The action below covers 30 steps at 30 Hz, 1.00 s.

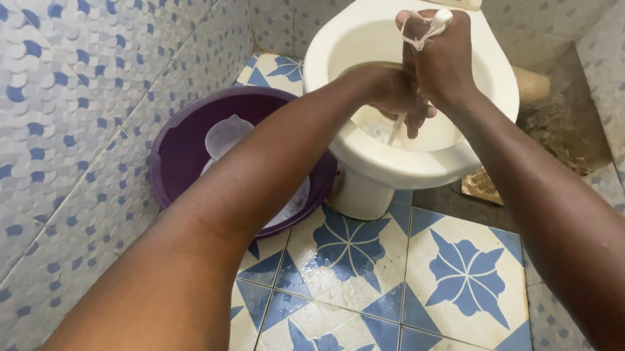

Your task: The person cleans the interior and rim of a toilet using a brush and soapy water from a bucket, rinsing the brush with water from a pitcher.

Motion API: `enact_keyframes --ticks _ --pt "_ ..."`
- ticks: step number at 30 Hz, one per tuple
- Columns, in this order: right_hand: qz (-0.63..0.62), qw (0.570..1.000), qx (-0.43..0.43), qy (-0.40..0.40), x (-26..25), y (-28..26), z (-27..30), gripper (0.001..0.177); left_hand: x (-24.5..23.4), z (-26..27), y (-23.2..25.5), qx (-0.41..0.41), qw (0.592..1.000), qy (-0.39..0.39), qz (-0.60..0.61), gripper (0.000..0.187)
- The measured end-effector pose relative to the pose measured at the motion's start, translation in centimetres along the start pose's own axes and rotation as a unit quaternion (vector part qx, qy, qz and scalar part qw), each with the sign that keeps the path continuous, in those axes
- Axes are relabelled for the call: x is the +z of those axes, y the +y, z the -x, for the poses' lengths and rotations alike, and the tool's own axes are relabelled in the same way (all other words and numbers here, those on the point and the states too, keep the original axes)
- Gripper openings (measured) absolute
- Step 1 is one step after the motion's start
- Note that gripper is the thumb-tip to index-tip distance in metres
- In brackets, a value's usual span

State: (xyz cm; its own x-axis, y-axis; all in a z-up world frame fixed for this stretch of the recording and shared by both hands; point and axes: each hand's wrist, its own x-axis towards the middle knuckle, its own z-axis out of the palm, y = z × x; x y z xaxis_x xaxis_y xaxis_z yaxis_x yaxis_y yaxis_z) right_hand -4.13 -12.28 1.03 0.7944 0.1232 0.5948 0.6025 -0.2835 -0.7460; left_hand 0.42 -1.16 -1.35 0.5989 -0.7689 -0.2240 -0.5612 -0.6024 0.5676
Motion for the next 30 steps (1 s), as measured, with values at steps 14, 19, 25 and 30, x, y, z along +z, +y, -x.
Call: enact_keyframes --ticks 14,19,25,30 --pt "-0.065 0.982 0.165 0.066 -3.0 1.1 -4.8 0.029 -2.7 1.0 0.8 0.004 0.987 -0.033 0.158 0.045" --pt "-0.075 0.984 0.151 0.052 -1.5 1.2 -2.6 0.011 0.0 0.8 -0.4 0.001 0.986 -0.005 0.169 0.044" --pt "0.020 0.999 -0.040 0.015 -1.4 -0.4 -2.7 0.038 -2.3 -0.4 -1.6 0.075 0.984 0.104 0.124 0.030" --pt "-0.065 0.995 0.041 -0.056 -0.5 0.0 -0.3 0.044 -0.7 -1.3 -3.3 0.079 0.992 0.078 -0.051 0.028"
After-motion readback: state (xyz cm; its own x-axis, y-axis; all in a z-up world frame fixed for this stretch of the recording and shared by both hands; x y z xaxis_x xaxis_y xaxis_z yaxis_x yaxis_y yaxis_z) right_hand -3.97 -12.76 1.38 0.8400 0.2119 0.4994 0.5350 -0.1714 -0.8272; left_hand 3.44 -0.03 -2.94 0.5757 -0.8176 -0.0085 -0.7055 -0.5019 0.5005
